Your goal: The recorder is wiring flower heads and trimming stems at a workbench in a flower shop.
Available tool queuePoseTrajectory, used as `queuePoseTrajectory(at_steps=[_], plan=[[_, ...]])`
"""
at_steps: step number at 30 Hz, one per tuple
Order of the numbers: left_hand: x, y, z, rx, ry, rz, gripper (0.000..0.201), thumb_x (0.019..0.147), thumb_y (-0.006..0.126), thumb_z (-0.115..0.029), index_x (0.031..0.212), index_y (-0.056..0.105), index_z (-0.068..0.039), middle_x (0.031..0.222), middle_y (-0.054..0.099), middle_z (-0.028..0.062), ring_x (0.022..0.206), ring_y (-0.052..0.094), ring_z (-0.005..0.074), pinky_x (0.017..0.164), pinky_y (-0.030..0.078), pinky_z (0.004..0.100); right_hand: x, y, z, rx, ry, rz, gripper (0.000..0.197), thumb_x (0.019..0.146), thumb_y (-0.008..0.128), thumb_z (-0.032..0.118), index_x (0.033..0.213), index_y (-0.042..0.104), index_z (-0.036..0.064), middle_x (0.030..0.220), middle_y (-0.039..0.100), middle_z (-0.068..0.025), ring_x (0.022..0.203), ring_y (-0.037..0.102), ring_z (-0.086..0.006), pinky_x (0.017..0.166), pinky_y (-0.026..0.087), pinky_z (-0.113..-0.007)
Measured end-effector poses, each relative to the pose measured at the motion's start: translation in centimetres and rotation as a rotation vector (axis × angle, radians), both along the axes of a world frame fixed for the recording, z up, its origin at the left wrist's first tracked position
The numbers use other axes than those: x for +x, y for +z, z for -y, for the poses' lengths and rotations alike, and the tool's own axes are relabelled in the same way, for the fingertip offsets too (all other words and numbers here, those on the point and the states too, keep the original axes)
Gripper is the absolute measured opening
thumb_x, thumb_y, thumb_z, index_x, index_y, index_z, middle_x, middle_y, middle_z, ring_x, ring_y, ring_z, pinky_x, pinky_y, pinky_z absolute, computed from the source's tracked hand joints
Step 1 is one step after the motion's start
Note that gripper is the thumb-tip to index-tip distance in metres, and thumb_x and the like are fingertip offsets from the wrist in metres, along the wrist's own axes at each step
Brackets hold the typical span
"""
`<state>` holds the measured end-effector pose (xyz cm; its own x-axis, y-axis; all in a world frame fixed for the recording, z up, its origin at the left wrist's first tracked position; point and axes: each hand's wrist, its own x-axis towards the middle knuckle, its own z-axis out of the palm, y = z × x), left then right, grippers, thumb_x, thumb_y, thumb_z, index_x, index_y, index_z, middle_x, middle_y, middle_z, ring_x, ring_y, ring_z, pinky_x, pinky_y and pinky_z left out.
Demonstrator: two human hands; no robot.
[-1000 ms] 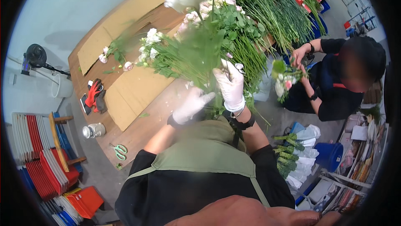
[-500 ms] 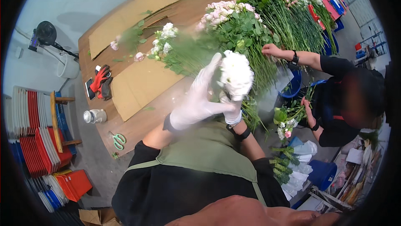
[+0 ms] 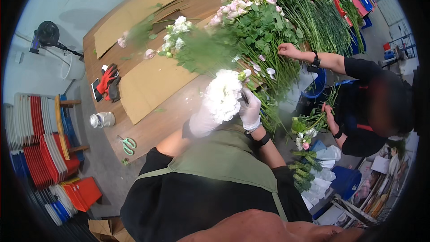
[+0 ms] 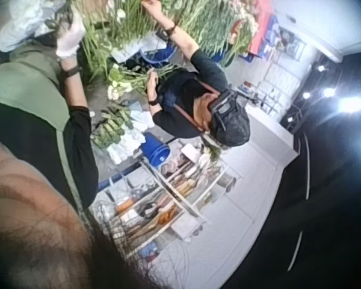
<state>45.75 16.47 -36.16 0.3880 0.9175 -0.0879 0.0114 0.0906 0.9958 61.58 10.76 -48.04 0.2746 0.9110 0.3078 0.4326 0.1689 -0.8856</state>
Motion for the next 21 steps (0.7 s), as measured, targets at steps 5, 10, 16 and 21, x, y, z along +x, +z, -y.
queuePoseTrajectory(at_steps=[5, 10, 16, 21], plan=[[-0.3, -2.4, 0.0, -0.312, -0.122, 0.654, 0.051, 0.103, 0.059, -0.026, 0.143, 0.058, 0.005, 0.115, 0.072, 0.0099, 0.074, 0.062, 0.0075, 0.059, 0.045, 0.0208, -0.2, 0.2, 0.3, 0.026, 0.012, 0.032, 0.033, 0.087, 0.068, -0.004, 0.12, 0.067, -0.0017, 0.093, 0.073, -0.0174, 0.083, 0.075, -0.0239, 0.077, 0.057, -0.034], [-1.0, -1.1, -1.6, 0.402, -0.089, -0.017, 0.044, 0.1, 0.06, -0.019, 0.138, 0.056, 0.003, 0.12, 0.069, 0.0086, 0.087, 0.063, 0.0122, 0.069, 0.05, 0.0254, -0.1, 0.0, 0.6, -0.099, 0.002, -0.176, 0.022, 0.099, 0.06, 0.003, 0.119, 0.066, -0.0026, 0.09, 0.069, -0.0091, 0.08, 0.065, -0.0142, 0.075, 0.052, -0.029], [-1.1, 1.7, -5.0, 0.132, 0.009, 0.202, 0.059, 0.113, 0.042, -0.046, 0.147, 0.056, -0.001, 0.132, 0.069, 0.0104, 0.115, 0.065, 0.0183, 0.105, 0.05, 0.0363, 0.4, 2.3, -0.3, -0.213, 0.032, -0.676, 0.022, 0.104, 0.059, 0.008, 0.124, 0.064, 0.0006, 0.091, 0.06, 0.0064, 0.075, 0.052, -0.0038, 0.066, 0.043, -0.02], [-2.3, 3.4, -7.3, 0.1, -0.029, 0.176, 0.058, 0.112, 0.039, -0.048, 0.141, 0.063, -0.003, 0.126, 0.073, 0.0091, 0.11, 0.066, 0.0162, 0.101, 0.049, 0.034, -0.1, 5.6, -0.7, -0.174, 0.285, -0.62, 0.033, 0.097, 0.07, 0.006, 0.129, 0.063, 0.0022, 0.093, 0.061, 0.0055, 0.079, 0.054, -0.0038, 0.069, 0.045, -0.02]])
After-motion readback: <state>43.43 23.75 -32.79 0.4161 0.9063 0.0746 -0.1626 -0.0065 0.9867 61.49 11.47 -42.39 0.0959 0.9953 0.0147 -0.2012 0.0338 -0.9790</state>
